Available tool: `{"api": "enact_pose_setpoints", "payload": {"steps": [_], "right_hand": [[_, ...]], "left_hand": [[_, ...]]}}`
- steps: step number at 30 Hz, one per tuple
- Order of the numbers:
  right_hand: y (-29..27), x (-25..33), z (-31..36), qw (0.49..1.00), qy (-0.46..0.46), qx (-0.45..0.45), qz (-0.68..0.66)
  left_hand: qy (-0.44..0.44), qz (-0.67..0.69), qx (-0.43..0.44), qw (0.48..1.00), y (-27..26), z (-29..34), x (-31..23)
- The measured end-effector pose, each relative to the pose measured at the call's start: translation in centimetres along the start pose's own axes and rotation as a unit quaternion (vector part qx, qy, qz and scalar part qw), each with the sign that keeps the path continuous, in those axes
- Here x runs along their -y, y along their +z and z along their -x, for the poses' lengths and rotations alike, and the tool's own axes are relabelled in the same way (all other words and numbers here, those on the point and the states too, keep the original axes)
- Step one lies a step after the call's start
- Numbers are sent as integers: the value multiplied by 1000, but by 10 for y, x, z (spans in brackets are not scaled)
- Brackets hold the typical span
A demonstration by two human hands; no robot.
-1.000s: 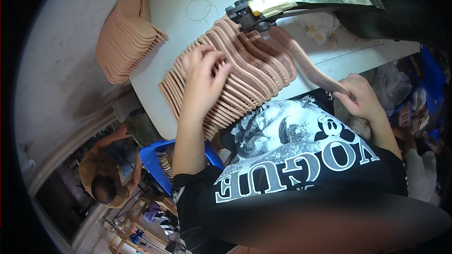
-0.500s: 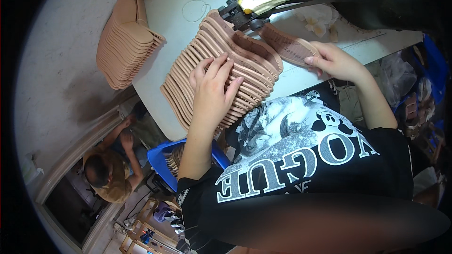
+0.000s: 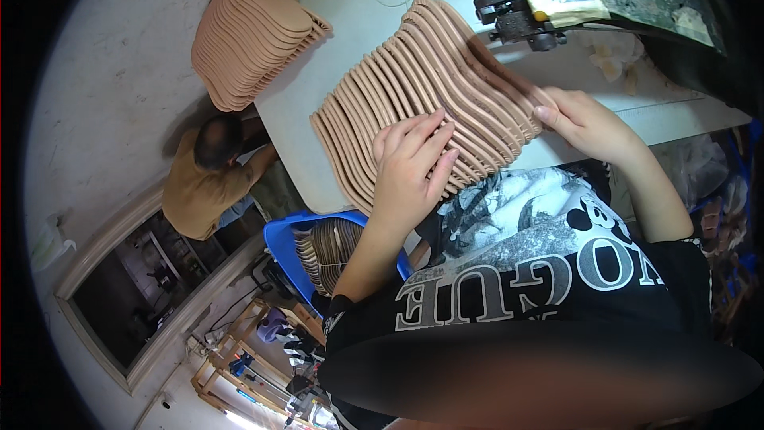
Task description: The recorder is assembling and inspecting shoe insole components, including gluing and stacking them.
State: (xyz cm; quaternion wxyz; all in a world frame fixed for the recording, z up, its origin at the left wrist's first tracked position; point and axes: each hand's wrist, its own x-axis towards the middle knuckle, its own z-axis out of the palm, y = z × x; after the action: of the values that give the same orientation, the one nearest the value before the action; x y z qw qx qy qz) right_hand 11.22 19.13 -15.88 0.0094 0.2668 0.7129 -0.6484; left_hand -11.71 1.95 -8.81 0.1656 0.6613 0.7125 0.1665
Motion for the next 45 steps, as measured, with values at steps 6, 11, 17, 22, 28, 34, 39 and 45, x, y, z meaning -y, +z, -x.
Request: {"api": "enact_pose_setpoints", "payload": {"steps": [6,11,17,22,28,34,39,45], "right_hand": [[25,24,4,989,-64,-74,108],[12,37,4,939,-59,-223,256],[24,65,-16,958,-172,-126,192],[55,64,-57,943,-171,-178,225],[45,72,-78,946,-112,-158,261],[38,80,-80,958,-47,-140,245],[38,76,-84,951,-46,-132,275],[49,75,-52,938,-198,-125,256]], "left_hand": [[-27,28,-77,996,-13,17,12],[-120,-19,-158,980,-32,36,35],[-176,-38,-209,961,-39,48,41],[-177,6,-189,966,-28,42,32],[-191,26,-210,958,-20,47,26],[-228,1,-218,949,-18,57,33],[-294,8,-225,929,-1,71,63],[-357,148,-217,897,17,71,67]]}}
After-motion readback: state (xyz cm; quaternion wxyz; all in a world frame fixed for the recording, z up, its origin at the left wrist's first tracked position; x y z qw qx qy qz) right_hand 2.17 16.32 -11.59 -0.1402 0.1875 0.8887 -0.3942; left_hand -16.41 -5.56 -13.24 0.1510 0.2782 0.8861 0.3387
